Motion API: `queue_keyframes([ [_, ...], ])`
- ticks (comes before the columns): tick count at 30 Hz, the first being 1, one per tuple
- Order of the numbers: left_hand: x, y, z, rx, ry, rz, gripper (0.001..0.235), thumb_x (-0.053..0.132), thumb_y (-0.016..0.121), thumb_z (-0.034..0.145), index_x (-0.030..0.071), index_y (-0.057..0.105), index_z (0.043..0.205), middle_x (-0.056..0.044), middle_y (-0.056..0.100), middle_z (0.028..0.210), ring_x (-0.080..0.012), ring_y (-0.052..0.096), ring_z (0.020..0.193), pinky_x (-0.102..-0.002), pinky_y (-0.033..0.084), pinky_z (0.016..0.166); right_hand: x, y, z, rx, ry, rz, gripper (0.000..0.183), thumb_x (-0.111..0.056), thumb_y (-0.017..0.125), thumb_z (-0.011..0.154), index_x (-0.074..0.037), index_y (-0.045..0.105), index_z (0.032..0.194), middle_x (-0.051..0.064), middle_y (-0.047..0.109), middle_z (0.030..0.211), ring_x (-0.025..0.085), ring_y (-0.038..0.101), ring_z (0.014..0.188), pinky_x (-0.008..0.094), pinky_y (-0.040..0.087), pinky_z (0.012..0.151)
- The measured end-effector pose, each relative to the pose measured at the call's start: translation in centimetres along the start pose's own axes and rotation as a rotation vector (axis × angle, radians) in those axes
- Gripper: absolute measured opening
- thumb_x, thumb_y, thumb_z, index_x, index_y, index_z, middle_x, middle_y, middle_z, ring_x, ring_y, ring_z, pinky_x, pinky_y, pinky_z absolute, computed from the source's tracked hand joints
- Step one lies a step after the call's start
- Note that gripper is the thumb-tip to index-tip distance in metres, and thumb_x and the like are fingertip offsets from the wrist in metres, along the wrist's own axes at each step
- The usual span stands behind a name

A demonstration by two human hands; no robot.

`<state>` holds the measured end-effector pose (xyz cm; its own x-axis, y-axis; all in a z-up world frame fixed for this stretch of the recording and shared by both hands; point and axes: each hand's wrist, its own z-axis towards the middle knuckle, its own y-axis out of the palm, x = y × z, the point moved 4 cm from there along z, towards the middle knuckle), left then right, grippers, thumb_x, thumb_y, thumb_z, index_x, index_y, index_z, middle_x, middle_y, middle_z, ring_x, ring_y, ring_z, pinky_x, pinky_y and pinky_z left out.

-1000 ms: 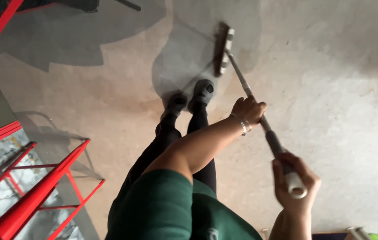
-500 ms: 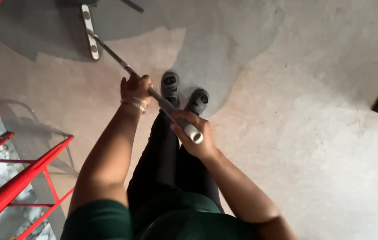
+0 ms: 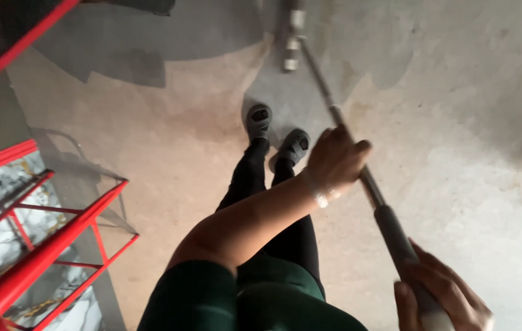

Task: The person sweeps a concrete floor using a push broom. They move the broom back and forth across the floor, navigating around red metal stairs and a black cabinet. The person wears dark shoes and a green shirt.

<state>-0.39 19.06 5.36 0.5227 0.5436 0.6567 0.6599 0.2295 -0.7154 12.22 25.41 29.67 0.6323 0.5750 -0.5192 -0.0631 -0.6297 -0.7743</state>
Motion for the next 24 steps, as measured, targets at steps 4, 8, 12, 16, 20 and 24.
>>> queue_keyframes([
  [4,-8.0,-7.0,-3.0,0.205,-0.005,0.216,0.004,0.013,0.07,0.077,0.016,0.067,0.078,-0.005,0.067,0.078,-0.0325,0.067,0.083,-0.047,0.052,0.073,-0.8,5.4,4.9,-0.1,-0.046,0.396,0.034,-0.004,0.072,0.082,-0.001,0.07,0.115,0.02,0.074,0.114,0.033,0.077,0.107,0.037,0.061,0.088],
  [8,-18.2,-6.9,-1.1,0.138,-0.199,0.251,0.017,0.027,0.075,0.077,0.012,0.067,0.077,-0.011,0.066,0.072,-0.033,0.066,0.075,-0.05,0.05,0.066,-2.7,14.3,10.6,-0.128,-0.195,0.562,0.031,-0.007,0.077,0.088,-0.003,0.069,0.118,0.018,0.075,0.111,0.028,0.077,0.097,0.034,0.059,0.083],
  [12,-16.3,1.8,3.3,-0.069,-0.197,0.111,0.029,0.041,0.074,0.076,0.013,0.068,0.081,-0.013,0.067,0.072,-0.0353,0.067,0.074,-0.051,0.051,0.069,-0.2,11.1,9.7,-0.027,0.107,0.306,0.027,-0.003,0.074,0.086,-0.002,0.074,0.113,0.017,0.077,0.106,0.024,0.075,0.095,0.034,0.057,0.083],
  [16,-4.8,5.4,8.5,-0.053,-0.007,-0.068,0.018,0.03,0.073,0.076,0.014,0.069,0.082,-0.016,0.066,0.075,-0.0334,0.067,0.073,-0.047,0.053,0.067,0.1,3.5,7.6,0.214,0.246,0.071,0.015,-0.006,0.073,0.1,0.001,0.073,0.113,0.016,0.075,0.093,0.02,0.074,0.079,0.03,0.056,0.071],
  [20,-1.6,-1.4,10.5,-0.107,0.032,-0.195,0.015,0.023,0.074,0.076,0.011,0.068,0.082,-0.016,0.066,0.073,-0.0285,0.068,0.07,-0.044,0.051,0.061,-2.7,1.1,8.4,0.101,0.062,-0.174,0.021,-0.009,0.076,0.092,0.002,0.072,0.109,0.022,0.074,0.101,0.03,0.075,0.093,0.039,0.061,0.081],
  [24,-1.8,-8.6,8.7,-0.086,0.028,-0.087,0.015,0.025,0.072,0.091,0.011,0.068,0.085,-0.012,0.065,0.068,-0.0268,0.066,0.068,-0.043,0.051,0.067,-4.2,-3.4,10.2,-0.051,-0.131,-0.221,0.026,-0.017,0.076,0.084,-0.002,0.068,0.104,0.023,0.073,0.106,0.033,0.074,0.101,0.042,0.06,0.093],
])
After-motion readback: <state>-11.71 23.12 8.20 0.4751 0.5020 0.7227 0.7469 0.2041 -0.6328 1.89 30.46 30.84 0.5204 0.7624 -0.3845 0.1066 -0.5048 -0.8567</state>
